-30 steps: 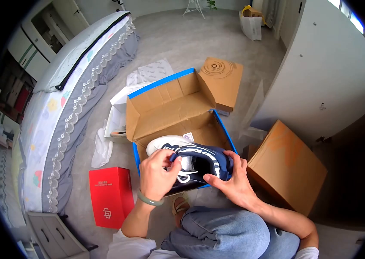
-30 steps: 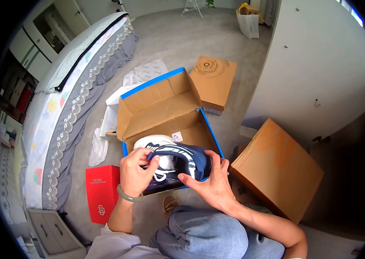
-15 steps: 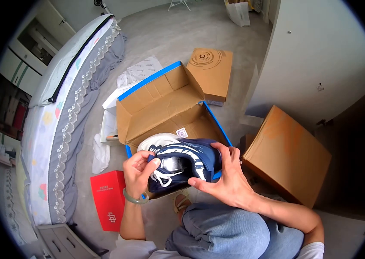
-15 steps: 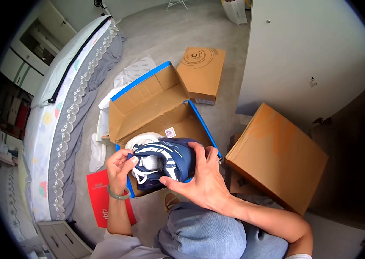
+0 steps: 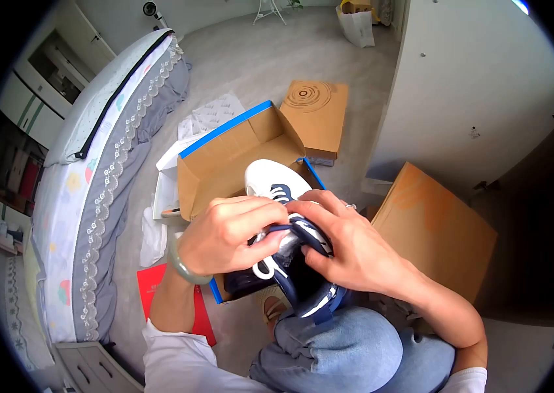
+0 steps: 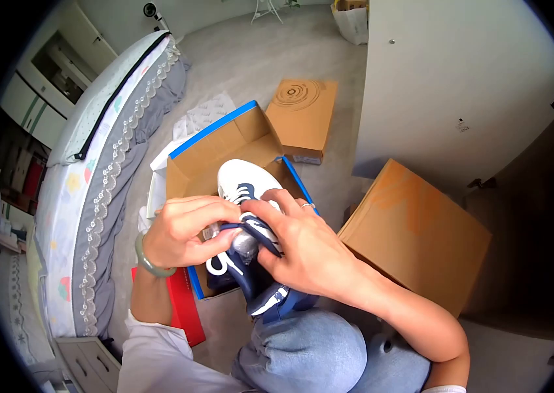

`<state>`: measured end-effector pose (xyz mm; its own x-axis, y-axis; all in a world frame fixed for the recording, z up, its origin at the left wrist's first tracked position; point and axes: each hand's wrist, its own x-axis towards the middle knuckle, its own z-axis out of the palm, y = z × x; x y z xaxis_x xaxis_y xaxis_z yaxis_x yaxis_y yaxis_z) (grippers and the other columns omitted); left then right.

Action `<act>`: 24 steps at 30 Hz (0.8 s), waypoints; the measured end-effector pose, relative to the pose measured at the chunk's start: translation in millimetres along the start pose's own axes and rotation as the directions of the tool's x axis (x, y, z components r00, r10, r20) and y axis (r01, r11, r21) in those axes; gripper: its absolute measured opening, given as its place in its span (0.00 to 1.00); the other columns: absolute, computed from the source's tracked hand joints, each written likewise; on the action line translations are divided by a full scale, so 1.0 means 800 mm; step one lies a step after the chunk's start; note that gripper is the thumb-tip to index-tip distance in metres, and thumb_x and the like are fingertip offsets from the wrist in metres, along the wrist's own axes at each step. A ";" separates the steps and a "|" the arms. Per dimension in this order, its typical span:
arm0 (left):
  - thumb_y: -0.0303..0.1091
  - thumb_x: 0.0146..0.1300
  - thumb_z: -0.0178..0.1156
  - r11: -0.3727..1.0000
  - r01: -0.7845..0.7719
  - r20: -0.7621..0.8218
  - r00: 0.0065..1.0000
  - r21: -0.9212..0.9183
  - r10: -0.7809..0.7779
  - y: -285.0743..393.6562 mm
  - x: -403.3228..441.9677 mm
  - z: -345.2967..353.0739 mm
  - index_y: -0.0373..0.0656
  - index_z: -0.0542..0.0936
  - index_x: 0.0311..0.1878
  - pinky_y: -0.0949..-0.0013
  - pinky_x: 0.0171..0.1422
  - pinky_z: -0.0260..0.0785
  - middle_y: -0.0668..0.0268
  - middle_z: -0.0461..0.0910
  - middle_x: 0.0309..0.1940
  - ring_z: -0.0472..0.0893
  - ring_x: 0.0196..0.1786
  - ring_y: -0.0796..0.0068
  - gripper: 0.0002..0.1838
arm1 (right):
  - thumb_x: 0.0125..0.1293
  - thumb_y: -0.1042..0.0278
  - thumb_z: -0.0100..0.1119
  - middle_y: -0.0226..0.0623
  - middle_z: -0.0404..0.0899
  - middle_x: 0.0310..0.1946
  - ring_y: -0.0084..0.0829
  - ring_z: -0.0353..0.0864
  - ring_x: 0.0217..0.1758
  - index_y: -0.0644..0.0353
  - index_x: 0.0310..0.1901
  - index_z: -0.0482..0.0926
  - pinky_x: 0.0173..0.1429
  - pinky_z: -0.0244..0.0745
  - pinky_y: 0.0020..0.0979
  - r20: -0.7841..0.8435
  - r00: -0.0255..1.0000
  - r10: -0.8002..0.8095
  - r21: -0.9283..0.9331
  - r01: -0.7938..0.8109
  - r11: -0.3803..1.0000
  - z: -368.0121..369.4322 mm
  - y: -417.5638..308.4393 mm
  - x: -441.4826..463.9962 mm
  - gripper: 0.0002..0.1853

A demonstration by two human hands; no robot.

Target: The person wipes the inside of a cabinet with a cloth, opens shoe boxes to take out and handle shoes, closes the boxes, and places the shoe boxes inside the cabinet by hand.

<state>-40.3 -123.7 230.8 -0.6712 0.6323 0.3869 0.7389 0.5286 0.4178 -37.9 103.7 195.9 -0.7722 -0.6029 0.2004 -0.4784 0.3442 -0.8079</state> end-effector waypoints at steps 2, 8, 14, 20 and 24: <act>0.24 0.53 0.70 1.000 -0.023 0.006 1.000 0.003 0.023 0.001 0.018 0.015 0.37 0.82 0.39 0.66 0.38 0.78 0.58 0.84 0.33 0.85 0.34 0.60 0.10 | 0.59 0.75 0.61 0.50 0.76 0.53 0.56 0.79 0.54 0.63 0.59 0.75 0.61 0.73 0.50 -0.099 0.995 0.023 0.014 -0.021 1.000 -0.001 0.006 -0.003 0.24; 0.29 0.52 0.65 0.960 0.267 0.166 0.946 0.083 -0.278 0.016 0.028 0.078 0.41 0.76 0.42 0.55 0.53 0.73 0.57 0.79 0.40 0.79 0.44 0.52 0.14 | 0.57 0.74 0.62 0.51 0.81 0.42 0.57 0.82 0.43 0.66 0.51 0.80 0.51 0.78 0.50 -0.212 0.965 0.153 -0.114 -0.180 0.977 0.021 0.050 -0.027 0.18; 0.27 0.64 0.60 0.922 0.386 -0.012 0.922 -0.040 -0.387 0.020 -0.010 0.102 0.40 0.77 0.57 0.55 0.50 0.76 0.53 0.80 0.49 0.82 0.49 0.49 0.17 | 0.60 0.76 0.59 0.52 0.81 0.45 0.55 0.81 0.49 0.69 0.47 0.80 0.55 0.76 0.46 -0.278 0.957 -0.081 -0.198 0.026 0.980 0.024 0.072 -0.020 0.13; 0.27 0.66 0.60 0.888 0.443 -0.096 0.886 -0.121 -0.454 -0.003 -0.021 0.108 0.35 0.81 0.49 0.59 0.46 0.75 0.52 0.83 0.39 0.84 0.42 0.49 0.10 | 0.63 0.73 0.60 0.52 0.81 0.44 0.56 0.80 0.49 0.70 0.47 0.80 0.55 0.75 0.47 -0.139 0.987 0.078 0.044 -0.072 0.996 0.025 0.079 -0.008 0.12; 0.28 0.66 0.61 0.875 0.447 -0.122 0.873 -0.185 -0.472 -0.018 -0.015 0.115 0.34 0.81 0.47 0.61 0.44 0.74 0.50 0.83 0.39 0.84 0.40 0.51 0.10 | 0.65 0.70 0.60 0.53 0.82 0.42 0.55 0.81 0.44 0.70 0.44 0.81 0.50 0.76 0.46 -0.180 0.979 0.100 0.042 -0.094 0.995 0.028 0.092 0.002 0.12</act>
<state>-37.7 -86.7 144.2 -0.9421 0.2338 0.2404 0.3353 0.6404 0.6910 -65.2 111.7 124.3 -0.8788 -0.4258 0.2154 -0.3860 0.3688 -0.8456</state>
